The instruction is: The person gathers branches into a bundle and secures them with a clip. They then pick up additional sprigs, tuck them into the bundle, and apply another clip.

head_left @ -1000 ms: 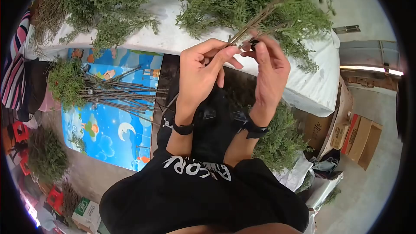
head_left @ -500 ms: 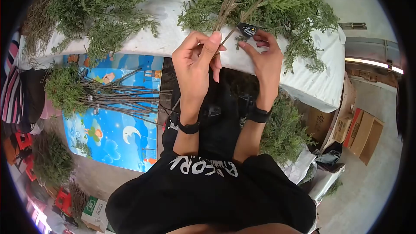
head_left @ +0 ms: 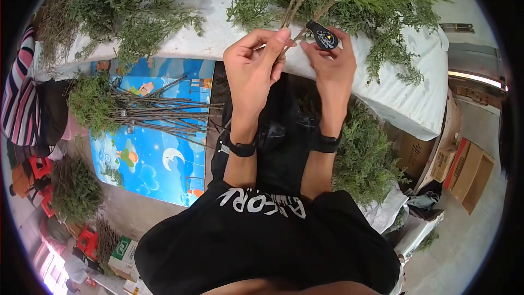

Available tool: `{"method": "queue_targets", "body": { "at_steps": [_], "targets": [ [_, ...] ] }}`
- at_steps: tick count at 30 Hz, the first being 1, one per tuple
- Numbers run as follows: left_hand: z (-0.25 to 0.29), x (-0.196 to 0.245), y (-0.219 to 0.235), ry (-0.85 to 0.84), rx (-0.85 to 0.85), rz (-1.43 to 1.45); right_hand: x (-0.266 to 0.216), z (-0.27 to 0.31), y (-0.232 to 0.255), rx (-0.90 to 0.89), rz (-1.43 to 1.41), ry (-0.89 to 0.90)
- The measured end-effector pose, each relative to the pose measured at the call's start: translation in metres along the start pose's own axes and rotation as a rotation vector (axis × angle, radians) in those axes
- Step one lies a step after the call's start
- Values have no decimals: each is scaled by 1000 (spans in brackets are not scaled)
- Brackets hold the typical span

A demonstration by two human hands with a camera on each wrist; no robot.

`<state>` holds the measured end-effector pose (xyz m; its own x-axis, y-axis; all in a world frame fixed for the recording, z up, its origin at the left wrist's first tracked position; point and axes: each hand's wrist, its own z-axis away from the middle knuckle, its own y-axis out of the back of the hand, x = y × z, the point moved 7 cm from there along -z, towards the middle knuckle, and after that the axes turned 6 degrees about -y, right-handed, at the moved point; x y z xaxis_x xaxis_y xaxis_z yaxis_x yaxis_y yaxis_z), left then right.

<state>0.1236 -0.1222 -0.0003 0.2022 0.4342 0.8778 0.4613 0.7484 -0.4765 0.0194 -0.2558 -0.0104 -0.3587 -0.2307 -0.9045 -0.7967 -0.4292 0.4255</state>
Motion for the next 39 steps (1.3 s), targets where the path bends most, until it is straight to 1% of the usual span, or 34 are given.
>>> {"method": "queue_targets", "body": {
  "at_steps": [2,4,6,9,11,13,14,16,19,20,21,23,26,29,30,32,33,34,35,37,38,39],
  "targets": [
    [2,0,-2,17,-40,30,3,0,11,-10,-12,-43],
    [6,1,-6,34,-66,59,9,-2,21,13,33,-70],
    [9,2,-9,58,-107,115,14,-1,21,62,58,-116],
    [13,0,-15,119,-187,239,7,3,12,69,309,-120],
    [17,2,-18,173,-226,301,3,3,9,106,362,-83],
    [20,5,-21,186,-342,349,0,8,4,123,417,-49],
    [22,7,-24,191,-401,375,0,9,4,106,399,-50],
    [25,13,-27,169,-424,444,2,9,9,78,368,-50],
    [29,17,-30,140,-492,483,17,4,18,-89,58,-8],
    [30,18,-29,129,-516,484,27,2,22,-222,-42,-105],
    [31,19,-29,125,-530,498,17,6,31,-290,-200,-111],
    [33,21,-29,118,-563,528,-13,16,61,-164,-467,-46],
    [32,19,-27,95,-527,448,-26,22,99,-55,-589,78],
    [34,20,-29,110,-454,367,-2,10,113,-1,-701,130],
    [35,22,-30,113,-441,343,9,6,110,-31,-598,71],
    [36,24,-32,124,-418,296,34,1,100,-197,-409,-22],
    [34,24,-30,83,-352,247,38,2,96,-278,-313,-73],
    [33,24,-27,43,-283,196,45,3,97,-257,-326,-160],
    [32,24,-22,6,-209,144,46,2,103,-207,-263,-165],
    [24,17,-10,-49,-135,17,48,0,111,-115,-141,-177],
    [21,15,-6,-87,-104,-28,55,0,114,-105,-70,-231],
    [18,14,-3,-127,-73,-74,55,0,117,-60,-43,-209]
  ]
}}
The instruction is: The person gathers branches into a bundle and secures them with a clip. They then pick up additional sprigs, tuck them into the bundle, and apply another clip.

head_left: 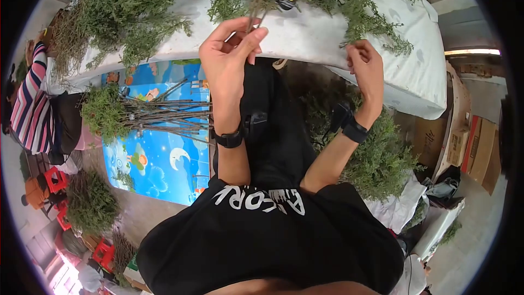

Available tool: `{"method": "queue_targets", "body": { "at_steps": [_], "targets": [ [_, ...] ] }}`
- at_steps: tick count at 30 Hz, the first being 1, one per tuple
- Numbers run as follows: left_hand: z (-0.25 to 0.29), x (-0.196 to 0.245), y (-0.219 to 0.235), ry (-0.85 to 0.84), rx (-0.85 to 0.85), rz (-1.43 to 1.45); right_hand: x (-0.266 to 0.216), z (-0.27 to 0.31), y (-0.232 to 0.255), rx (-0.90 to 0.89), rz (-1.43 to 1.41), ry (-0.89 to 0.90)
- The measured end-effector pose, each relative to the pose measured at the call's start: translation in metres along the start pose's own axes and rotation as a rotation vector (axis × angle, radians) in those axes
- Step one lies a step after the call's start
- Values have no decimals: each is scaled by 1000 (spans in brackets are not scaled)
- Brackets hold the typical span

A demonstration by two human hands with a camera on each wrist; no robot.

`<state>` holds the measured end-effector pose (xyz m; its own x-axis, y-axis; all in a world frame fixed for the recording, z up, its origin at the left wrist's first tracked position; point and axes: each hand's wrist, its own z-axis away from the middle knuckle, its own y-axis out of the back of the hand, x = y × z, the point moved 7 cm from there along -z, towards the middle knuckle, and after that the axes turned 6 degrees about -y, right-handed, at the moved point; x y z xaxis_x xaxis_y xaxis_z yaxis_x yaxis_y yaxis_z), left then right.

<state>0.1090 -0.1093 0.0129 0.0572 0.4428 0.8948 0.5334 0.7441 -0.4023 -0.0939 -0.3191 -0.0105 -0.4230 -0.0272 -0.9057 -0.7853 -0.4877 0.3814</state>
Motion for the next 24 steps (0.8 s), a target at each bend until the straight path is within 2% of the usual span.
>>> {"method": "queue_targets", "body": {
  "at_steps": [2,4,9,12,13,17,20,21,24],
  "targets": [
    [-1,-2,4,-11,53,-25,-2,4,9,94,52,44],
    [-4,-6,13,-33,130,-50,-10,7,13,184,-21,52],
    [-9,-9,18,-48,143,23,-28,4,1,385,57,216],
    [-13,-10,22,-55,88,130,-22,-3,-23,357,72,92],
    [-16,-13,25,-38,56,123,-17,-7,-28,362,217,75],
    [-23,-18,37,-63,-30,94,-26,-6,-25,317,14,242],
    [-24,-18,36,-26,7,120,-38,2,-13,304,-234,375],
    [-25,-17,35,-32,-2,110,-44,5,-9,289,-216,460],
    [-26,-16,36,-44,-27,50,-44,5,-8,126,-487,396]
  ]
}}
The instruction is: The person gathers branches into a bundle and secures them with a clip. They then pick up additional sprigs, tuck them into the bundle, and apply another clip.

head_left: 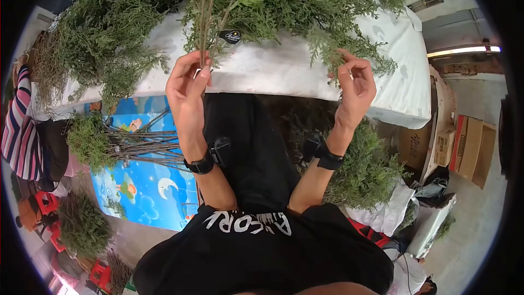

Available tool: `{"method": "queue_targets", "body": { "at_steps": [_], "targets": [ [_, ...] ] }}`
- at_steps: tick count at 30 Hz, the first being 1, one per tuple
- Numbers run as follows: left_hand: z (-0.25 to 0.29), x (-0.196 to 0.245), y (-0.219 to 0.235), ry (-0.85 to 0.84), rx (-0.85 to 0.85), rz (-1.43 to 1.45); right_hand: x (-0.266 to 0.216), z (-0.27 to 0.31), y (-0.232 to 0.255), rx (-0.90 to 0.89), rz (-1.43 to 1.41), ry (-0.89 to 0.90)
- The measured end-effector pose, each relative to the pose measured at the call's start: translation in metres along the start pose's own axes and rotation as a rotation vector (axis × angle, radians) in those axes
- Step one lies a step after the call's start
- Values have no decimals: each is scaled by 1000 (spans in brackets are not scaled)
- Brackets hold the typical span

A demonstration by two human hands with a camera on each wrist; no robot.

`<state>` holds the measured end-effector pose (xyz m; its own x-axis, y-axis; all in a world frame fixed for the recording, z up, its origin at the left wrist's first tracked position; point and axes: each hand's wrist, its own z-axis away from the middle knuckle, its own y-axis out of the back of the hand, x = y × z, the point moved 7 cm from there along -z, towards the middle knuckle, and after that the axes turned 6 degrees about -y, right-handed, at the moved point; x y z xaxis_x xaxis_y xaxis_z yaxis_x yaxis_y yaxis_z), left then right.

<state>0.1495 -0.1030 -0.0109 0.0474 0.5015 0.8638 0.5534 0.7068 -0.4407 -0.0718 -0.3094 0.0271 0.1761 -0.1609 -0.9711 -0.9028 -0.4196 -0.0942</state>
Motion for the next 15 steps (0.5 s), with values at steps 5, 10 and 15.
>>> {"method": "queue_targets", "body": {
  "at_steps": [5,10,15],
  "targets": [
    [-1,4,3,-18,18,-113,4,3,-16,-197,-392,-224],
    [2,23,4,-26,50,-128,-11,12,-26,-326,-505,-263],
    [7,38,3,-118,73,-139,-24,20,-23,-309,-339,-265]
  ]
}}
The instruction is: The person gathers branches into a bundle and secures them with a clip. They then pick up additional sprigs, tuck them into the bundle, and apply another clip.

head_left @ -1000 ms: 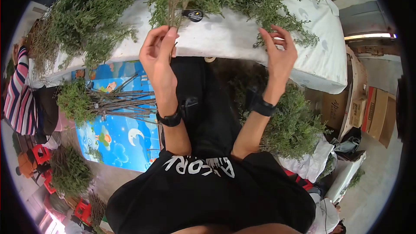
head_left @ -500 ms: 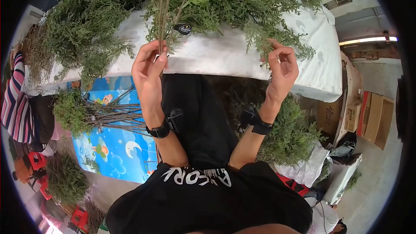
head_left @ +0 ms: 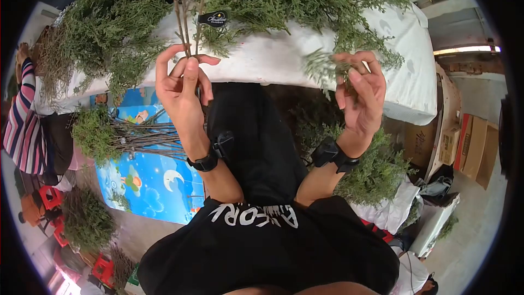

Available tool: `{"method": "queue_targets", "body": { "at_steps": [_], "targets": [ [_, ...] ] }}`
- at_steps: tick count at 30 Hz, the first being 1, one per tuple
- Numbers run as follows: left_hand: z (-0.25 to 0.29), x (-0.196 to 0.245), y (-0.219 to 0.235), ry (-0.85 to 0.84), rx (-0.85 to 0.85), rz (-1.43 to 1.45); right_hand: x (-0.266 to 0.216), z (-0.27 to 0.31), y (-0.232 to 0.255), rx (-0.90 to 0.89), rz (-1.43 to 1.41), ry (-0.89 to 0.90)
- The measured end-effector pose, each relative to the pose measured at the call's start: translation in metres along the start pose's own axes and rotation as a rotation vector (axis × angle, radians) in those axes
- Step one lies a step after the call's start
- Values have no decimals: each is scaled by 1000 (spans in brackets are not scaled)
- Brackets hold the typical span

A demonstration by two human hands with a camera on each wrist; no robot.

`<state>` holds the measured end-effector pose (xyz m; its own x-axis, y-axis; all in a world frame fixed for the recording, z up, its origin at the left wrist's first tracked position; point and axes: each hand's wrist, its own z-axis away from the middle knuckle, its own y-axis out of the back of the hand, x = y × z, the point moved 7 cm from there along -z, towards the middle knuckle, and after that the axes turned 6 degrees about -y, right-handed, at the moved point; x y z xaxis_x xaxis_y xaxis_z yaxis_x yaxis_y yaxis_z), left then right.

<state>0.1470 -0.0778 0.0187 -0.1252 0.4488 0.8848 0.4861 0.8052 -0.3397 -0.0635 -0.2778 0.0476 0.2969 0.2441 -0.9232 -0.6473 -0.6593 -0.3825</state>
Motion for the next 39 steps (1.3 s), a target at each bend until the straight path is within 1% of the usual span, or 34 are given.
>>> {"method": "queue_targets", "body": {
  "at_steps": [3,4,7,8,9,11,12,14,17,20,21,23,24,26,28,31,32,35,38,39],
  "targets": [
    [2,8,-6,-23,-58,105,-10,10,-13,-157,-80,-52],
    [5,11,-11,-19,-62,127,-13,12,-16,-191,-73,-30],
    [14,15,-26,106,-158,155,-21,19,-31,-224,-123,22],
    [19,15,-31,147,-183,171,-21,20,-32,-226,-86,22],
    [23,19,-38,169,-272,150,-21,21,-36,-237,-62,9],
    [29,25,-48,126,-253,223,-24,22,-41,-261,-7,-6],
    [31,30,-53,122,-245,209,-25,23,-44,-332,13,1],
    [35,42,-63,115,-229,186,-28,28,-49,-363,65,28],
    [39,50,-65,114,-242,168,-39,36,-57,-336,31,76],
    [45,54,-64,71,-248,43,-49,44,-57,-336,-118,134],
    [47,56,-68,94,-260,51,-52,46,-57,-347,-178,153],
    [52,60,-75,137,-283,63,-54,48,-61,-273,-178,175],
    [55,64,-77,119,-277,89,-55,49,-61,-237,-179,186],
    [60,68,-81,113,-279,113,-48,52,-56,-211,-127,219],
    [64,74,-84,105,-244,144,-51,49,-69,-226,-128,274],
    [70,88,-86,47,-190,105,-46,52,-81,-167,-80,249],
    [71,90,-86,38,-184,104,-45,53,-84,-124,60,309],
    [74,96,-81,24,-164,121,-40,60,-93,-119,21,174],
    [77,106,-77,57,-190,145,-53,70,-98,-73,30,183],
    [78,108,-76,45,-192,136,-57,74,-96,-21,7,218]
  ]
}}
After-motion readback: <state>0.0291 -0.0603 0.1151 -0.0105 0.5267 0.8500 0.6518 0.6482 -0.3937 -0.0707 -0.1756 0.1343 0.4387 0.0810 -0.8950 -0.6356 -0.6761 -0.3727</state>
